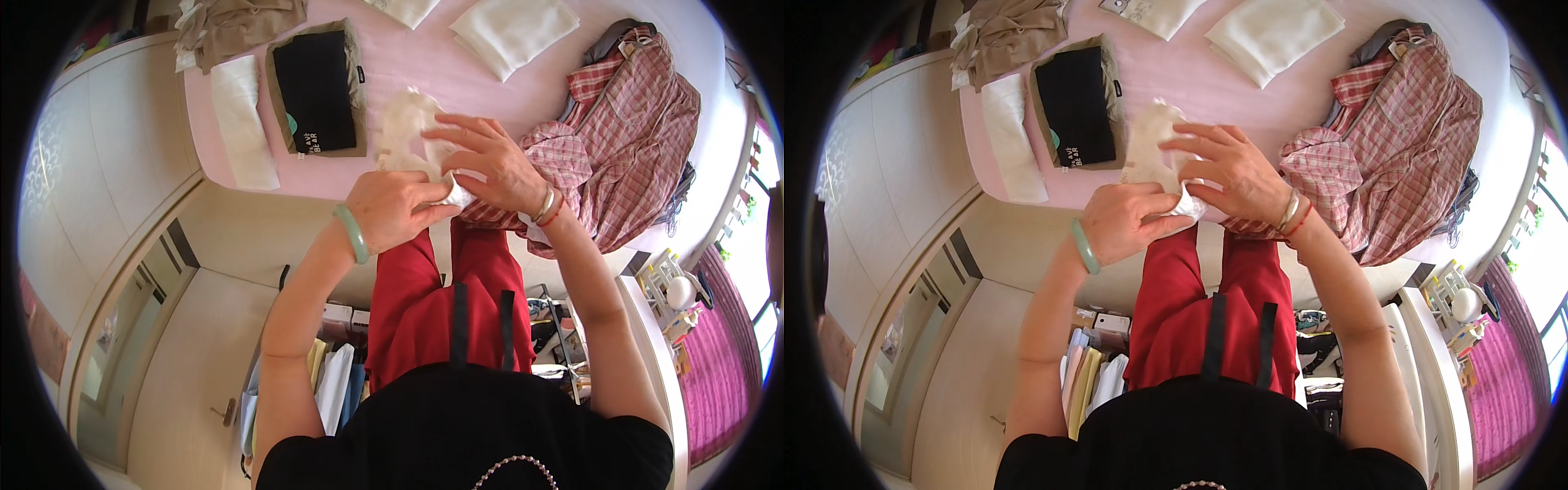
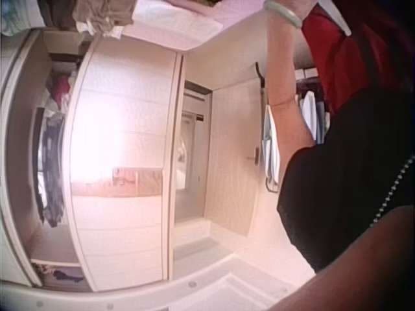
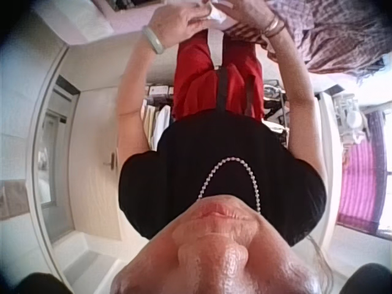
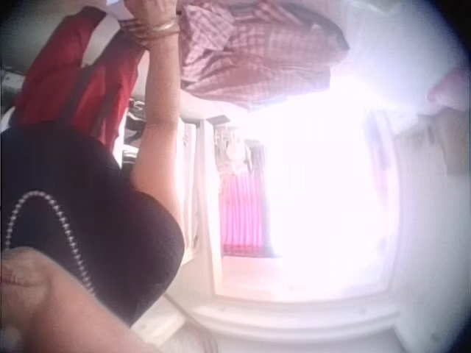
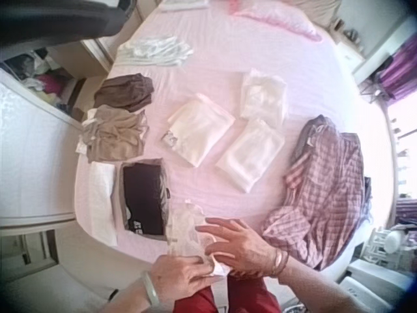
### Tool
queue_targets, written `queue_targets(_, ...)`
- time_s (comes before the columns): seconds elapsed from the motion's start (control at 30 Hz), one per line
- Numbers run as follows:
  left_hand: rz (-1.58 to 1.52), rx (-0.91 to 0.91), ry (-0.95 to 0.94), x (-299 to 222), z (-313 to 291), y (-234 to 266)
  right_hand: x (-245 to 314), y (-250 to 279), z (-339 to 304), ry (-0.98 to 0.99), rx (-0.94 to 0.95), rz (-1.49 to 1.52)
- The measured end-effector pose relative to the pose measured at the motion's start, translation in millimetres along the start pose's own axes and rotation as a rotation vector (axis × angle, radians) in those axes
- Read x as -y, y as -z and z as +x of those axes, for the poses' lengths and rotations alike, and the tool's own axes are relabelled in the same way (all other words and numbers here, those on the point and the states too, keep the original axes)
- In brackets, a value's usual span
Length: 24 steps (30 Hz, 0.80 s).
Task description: The person folds a yellow t-shirt and a pair of red plaid shorts on a bed. They smooth the fabric, fold the items into neat rectangles, and place them on a pile of other folded clothes.
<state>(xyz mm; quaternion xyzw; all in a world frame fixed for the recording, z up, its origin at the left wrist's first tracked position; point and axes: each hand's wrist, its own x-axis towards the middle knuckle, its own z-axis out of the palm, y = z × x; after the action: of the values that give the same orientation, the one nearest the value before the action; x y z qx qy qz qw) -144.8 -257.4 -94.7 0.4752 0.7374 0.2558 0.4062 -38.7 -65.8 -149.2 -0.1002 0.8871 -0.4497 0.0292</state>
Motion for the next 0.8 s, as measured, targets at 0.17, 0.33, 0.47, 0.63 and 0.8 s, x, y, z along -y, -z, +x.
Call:
queue_targets(0.17,0.088,0.242,0.402,31.8,-20.3,5.0,-2.2,15.0,-29.0,-0.222,-0.009,0.212)
queue_targets(0.33,0.369,0.073,0.368,78.9,-24.7,5.7,-11.5,25.0,-39.5,-0.256,0.095,-0.319)
queue_targets(0.47,0.512,-0.39,0.147,73.1,-13.6,9.3,-1.4,34.2,-22.8,-0.278,-0.126,-0.541)
queue_targets(0.63,0.341,-0.495,0.103,78.2,-5.4,-16.3,6.9,18.8,-27.2,-0.37,-0.105,-0.597)
queue_targets(0.8,0.248,-0.411,0.158,123.6,7.8,-89.4,-31.9,-56.4,-69.5,-0.49,0.011,-0.529)
